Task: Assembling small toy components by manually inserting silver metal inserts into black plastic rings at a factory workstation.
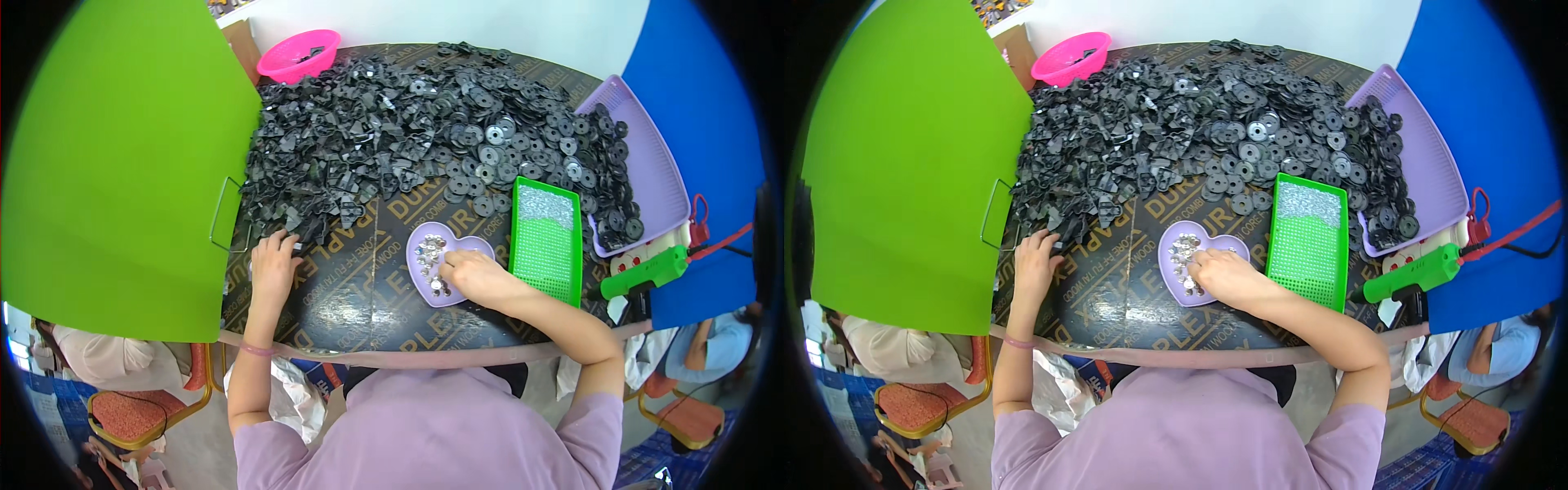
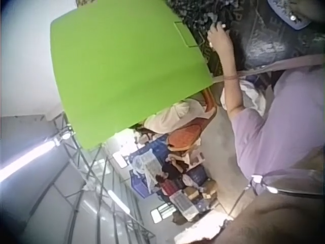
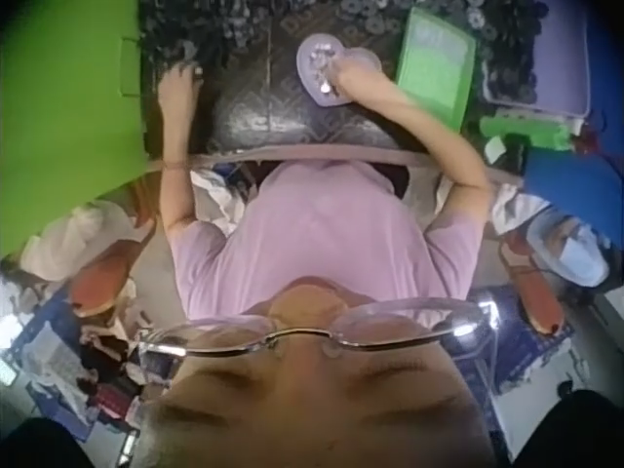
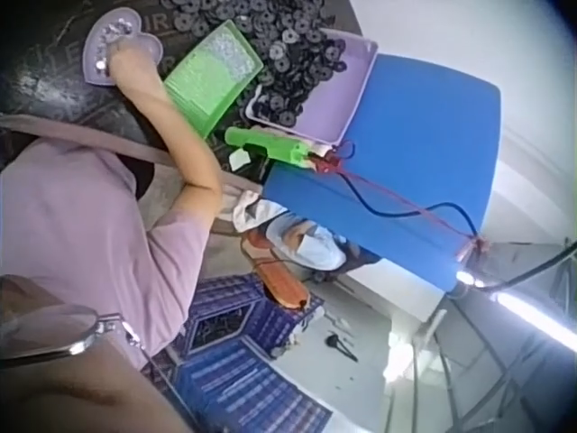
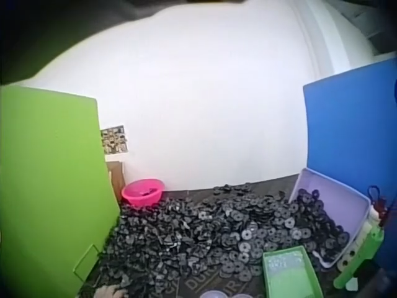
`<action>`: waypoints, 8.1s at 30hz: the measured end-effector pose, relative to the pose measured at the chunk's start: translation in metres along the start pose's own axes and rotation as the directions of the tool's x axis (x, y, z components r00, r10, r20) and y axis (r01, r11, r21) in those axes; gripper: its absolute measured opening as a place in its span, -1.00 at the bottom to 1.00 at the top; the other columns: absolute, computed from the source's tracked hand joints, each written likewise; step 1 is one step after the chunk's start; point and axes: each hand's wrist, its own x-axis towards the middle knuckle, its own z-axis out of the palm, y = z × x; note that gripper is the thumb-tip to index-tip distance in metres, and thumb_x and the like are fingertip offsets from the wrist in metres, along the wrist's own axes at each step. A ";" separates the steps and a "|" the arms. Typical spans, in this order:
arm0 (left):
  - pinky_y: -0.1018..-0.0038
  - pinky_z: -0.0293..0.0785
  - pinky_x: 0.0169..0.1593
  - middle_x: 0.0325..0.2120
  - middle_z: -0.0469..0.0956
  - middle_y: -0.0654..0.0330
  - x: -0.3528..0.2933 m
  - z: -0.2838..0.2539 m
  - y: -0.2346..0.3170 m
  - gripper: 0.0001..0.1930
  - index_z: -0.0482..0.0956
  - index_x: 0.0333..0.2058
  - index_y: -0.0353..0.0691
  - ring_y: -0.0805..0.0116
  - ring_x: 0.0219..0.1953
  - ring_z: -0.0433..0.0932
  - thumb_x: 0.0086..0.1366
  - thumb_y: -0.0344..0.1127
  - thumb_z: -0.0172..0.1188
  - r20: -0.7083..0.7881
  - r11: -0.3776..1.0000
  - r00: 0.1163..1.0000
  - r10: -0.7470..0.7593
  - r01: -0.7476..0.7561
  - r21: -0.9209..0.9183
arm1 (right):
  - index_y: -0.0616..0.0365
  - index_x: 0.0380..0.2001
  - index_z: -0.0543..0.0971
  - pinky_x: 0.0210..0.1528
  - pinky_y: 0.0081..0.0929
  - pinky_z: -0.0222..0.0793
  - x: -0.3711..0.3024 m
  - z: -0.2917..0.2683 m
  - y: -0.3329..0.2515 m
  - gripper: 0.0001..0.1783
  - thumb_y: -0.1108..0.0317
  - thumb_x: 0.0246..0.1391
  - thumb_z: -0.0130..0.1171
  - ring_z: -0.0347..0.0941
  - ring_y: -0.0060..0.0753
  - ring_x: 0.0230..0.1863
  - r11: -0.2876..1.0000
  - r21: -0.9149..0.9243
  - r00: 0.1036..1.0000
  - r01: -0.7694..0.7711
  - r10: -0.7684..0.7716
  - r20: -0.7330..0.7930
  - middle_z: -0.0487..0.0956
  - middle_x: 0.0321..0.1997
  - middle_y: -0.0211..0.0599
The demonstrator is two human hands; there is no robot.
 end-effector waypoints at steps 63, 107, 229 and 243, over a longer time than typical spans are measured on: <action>0.44 0.51 -0.06 -0.14 0.44 0.12 0.046 0.020 0.171 -0.61 0.25 0.08 -0.26 0.22 -0.15 0.53 0.29 -0.38 0.01 0.391 -0.657 0.760 0.519 0.647 -0.386 | 0.21 -0.46 0.56 -0.33 -0.65 0.32 -0.007 -0.041 -0.005 -0.90 0.55 -0.13 0.25 0.36 -0.59 -0.31 0.578 0.814 0.832 -0.053 0.476 -0.284 0.38 -0.30 -0.41; 0.51 0.58 -0.32 -0.11 0.48 0.11 0.048 0.030 0.150 -0.62 0.31 0.05 -0.19 0.19 -0.23 0.58 0.31 -0.19 -0.02 0.458 -0.768 0.782 0.423 0.578 -0.277 | 0.36 -0.39 0.51 -0.52 -0.58 0.44 0.026 -0.044 0.074 -0.91 0.55 0.00 0.13 0.53 -0.47 -0.47 0.232 0.972 0.815 -0.039 0.570 -0.103 0.57 -0.46 -0.24; 0.55 0.46 -0.25 -0.21 0.40 0.22 0.033 0.008 0.177 -0.58 0.26 0.07 -0.22 0.41 -0.26 0.44 0.33 -0.11 -0.10 0.228 -0.753 0.767 0.600 0.638 -0.164 | 0.33 -0.39 0.53 -0.41 -0.42 0.44 -0.014 -0.034 -0.020 -0.66 0.55 -0.42 0.20 0.45 -0.25 -0.40 0.977 0.000 0.624 0.214 -0.137 -0.770 0.48 -0.41 -0.23; 0.55 0.54 -0.32 -0.22 0.46 0.13 0.038 0.026 0.167 -0.59 0.31 0.03 -0.12 0.32 -0.33 0.51 0.28 -0.05 -0.06 0.492 -0.803 0.748 0.446 0.577 -0.149 | 0.24 -0.35 0.54 -0.20 -0.29 0.40 0.016 -0.015 0.084 -0.77 0.39 -0.13 0.22 0.47 -0.08 -0.26 0.881 0.012 0.853 -0.473 0.462 -0.243 0.52 -0.37 -0.12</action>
